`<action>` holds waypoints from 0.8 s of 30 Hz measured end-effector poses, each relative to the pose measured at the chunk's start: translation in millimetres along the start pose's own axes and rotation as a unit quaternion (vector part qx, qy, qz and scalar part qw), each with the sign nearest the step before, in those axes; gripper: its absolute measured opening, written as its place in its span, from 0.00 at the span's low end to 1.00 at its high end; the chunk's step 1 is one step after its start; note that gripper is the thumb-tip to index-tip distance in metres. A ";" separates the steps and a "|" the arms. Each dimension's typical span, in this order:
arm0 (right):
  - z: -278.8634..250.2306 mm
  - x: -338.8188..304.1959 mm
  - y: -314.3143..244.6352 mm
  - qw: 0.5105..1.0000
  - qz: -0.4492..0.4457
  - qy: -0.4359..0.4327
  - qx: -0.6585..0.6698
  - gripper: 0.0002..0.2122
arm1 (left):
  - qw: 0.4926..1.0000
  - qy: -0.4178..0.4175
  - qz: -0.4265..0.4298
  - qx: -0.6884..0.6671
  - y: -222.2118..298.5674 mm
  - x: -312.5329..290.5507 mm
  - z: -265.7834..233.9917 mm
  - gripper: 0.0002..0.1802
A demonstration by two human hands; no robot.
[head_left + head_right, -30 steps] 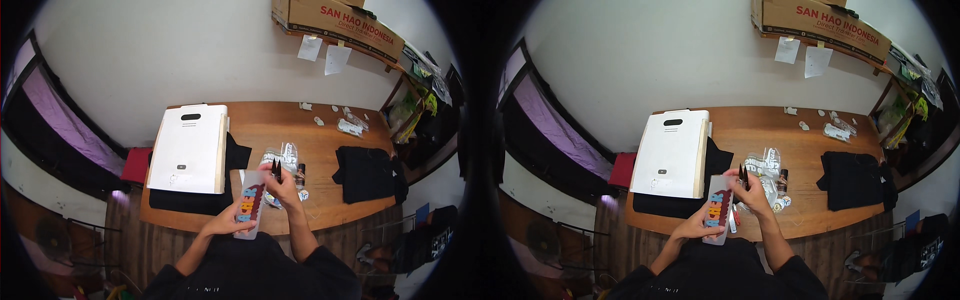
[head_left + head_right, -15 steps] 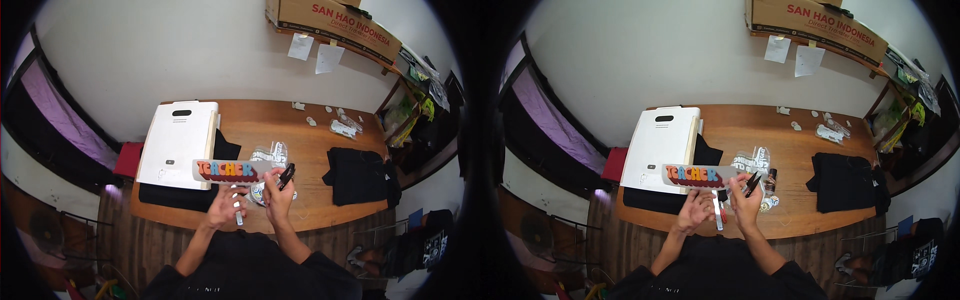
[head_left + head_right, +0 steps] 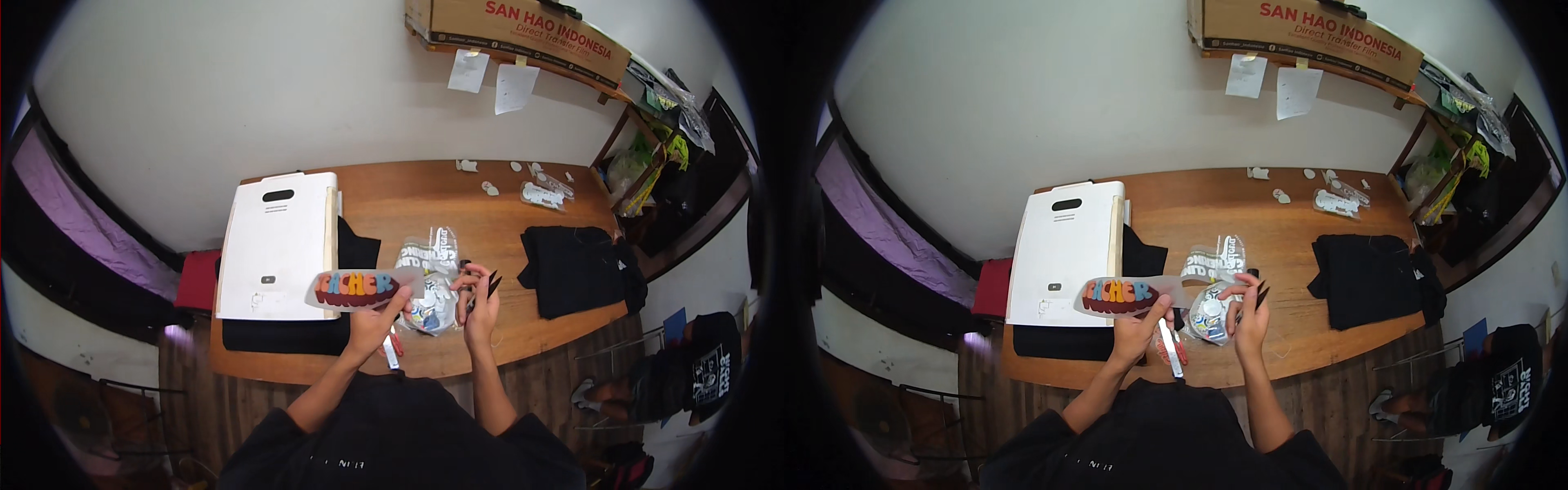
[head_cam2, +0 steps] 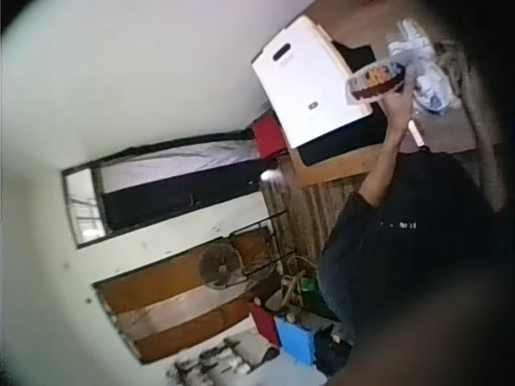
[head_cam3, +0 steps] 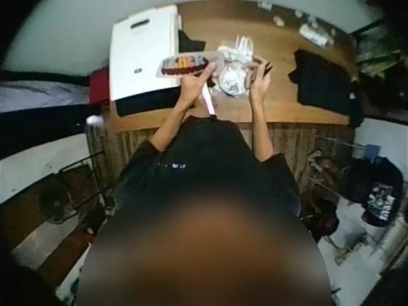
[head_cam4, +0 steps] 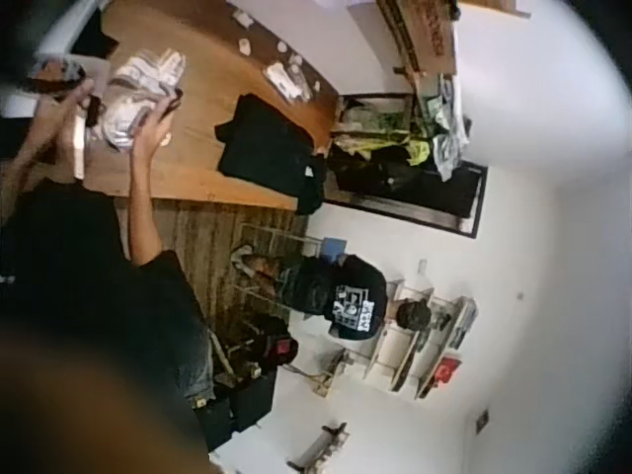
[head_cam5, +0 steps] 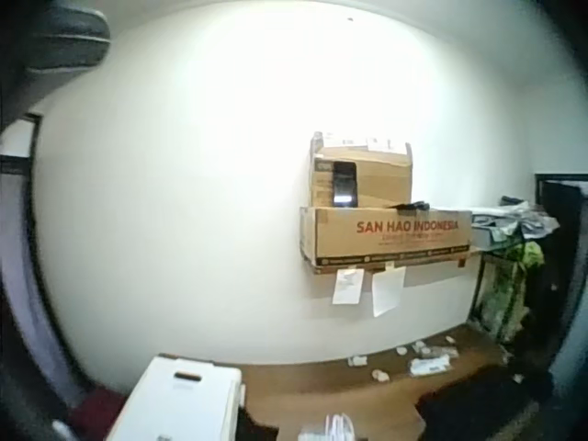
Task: Trim a colorful printed graphic using scissors on a workshop table.
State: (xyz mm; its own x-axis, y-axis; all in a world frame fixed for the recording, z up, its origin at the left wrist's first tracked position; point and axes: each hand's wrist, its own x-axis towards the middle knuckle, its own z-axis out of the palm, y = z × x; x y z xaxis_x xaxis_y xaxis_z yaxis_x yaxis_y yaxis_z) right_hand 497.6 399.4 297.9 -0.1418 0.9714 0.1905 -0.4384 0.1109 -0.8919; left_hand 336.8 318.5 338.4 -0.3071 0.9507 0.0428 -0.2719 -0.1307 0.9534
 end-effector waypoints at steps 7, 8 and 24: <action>-99.2 -55.9 139.1 0.884 0.443 0.113 0.095 0.18 | 0.996 -0.077 0.044 -0.020 5.8 11.1 -17.6 0.27; -88.3 -68.5 126.6 0.881 0.436 0.124 0.138 0.19 | 0.995 -0.081 0.043 -0.025 4.9 9.9 -23.8 0.27; 78.9 -81.7 -11.1 0.988 0.084 -0.060 -0.116 0.11 | 0.994 -0.090 -0.044 -0.045 17.9 -9.4 -45.2 0.15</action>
State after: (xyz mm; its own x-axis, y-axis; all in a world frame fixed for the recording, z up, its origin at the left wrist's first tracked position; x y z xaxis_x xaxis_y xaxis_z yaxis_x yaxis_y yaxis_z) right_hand 444.0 302.2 324.6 -0.3051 0.9500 0.0666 -0.1862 0.0090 -0.9825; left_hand 293.7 294.6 341.5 -0.1125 0.9934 0.0217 -0.3725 -0.0624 0.9259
